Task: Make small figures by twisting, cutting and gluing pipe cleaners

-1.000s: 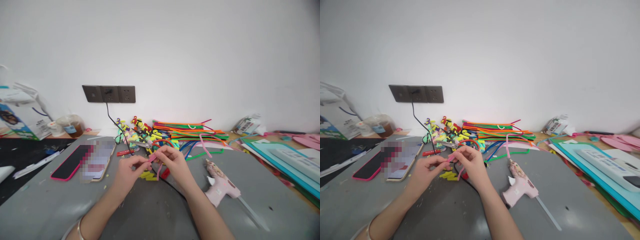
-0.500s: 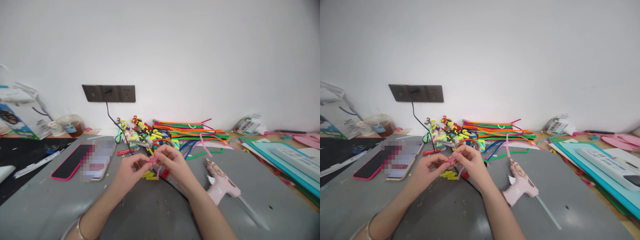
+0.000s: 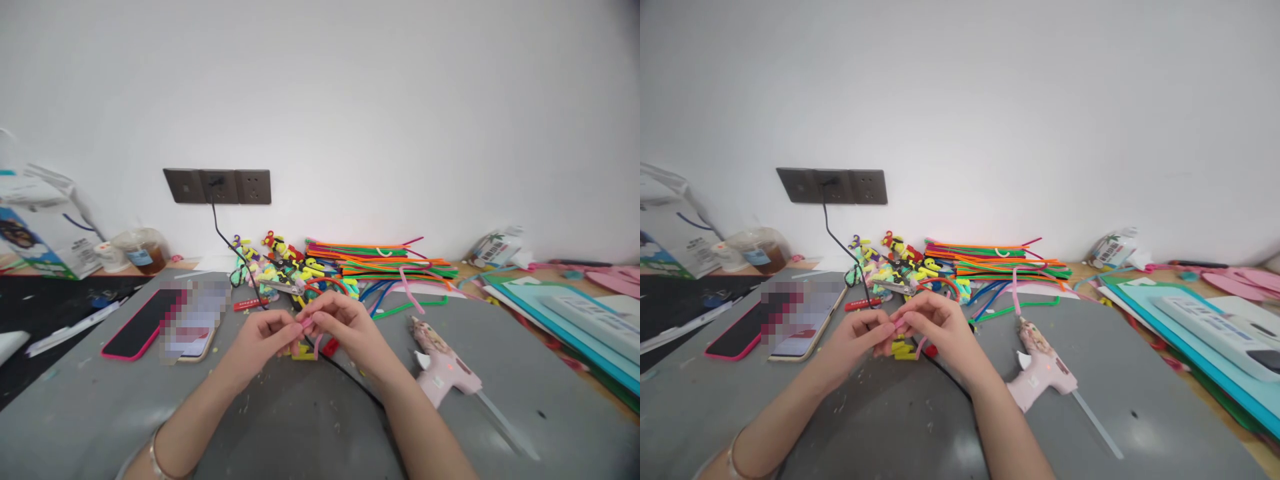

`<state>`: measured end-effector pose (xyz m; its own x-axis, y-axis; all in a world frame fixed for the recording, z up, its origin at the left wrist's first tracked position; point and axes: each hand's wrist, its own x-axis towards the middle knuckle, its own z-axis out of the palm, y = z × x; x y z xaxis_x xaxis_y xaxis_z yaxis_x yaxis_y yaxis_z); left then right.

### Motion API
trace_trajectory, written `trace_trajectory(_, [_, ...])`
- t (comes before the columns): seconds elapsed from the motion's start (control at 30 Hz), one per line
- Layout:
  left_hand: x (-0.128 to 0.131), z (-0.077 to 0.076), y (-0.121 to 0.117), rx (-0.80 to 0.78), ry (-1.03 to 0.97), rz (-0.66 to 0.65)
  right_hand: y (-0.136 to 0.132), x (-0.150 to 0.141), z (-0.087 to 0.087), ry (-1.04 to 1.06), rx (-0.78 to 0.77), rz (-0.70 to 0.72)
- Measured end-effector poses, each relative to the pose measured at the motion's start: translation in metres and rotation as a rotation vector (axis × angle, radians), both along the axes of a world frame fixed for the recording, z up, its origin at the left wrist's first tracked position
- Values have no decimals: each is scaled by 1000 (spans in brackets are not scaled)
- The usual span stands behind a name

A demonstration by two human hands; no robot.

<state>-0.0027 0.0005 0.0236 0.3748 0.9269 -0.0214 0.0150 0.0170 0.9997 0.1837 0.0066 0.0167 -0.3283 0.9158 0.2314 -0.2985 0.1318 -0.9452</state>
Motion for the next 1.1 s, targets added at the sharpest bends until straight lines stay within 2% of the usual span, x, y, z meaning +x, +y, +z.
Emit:
trace_trajectory(0.1, [-1,1,-2,-67,-65,-47,-1,1,1,30,4,54])
trace_trajectory(0.33, [-2,2,-5,-137,-112,-192,-2,1,2,50,-6,72])
trace_trajectory(0.57, [-1,1,-4,-175,-117,-157,-2,0,5,58,-8,98])
trace_trajectory(0.73, [1,1,-4,-201,-105,-133,-3,-1,7,-2,32,65])
trace_trajectory(0.93, [1,1,-4,-252,-99,-173,-3,0,6,-68,97,86])
trace_trajectory(1.1, [1,-1,-1,-206,-152,-110,-2,-1,4,-90,102,41])
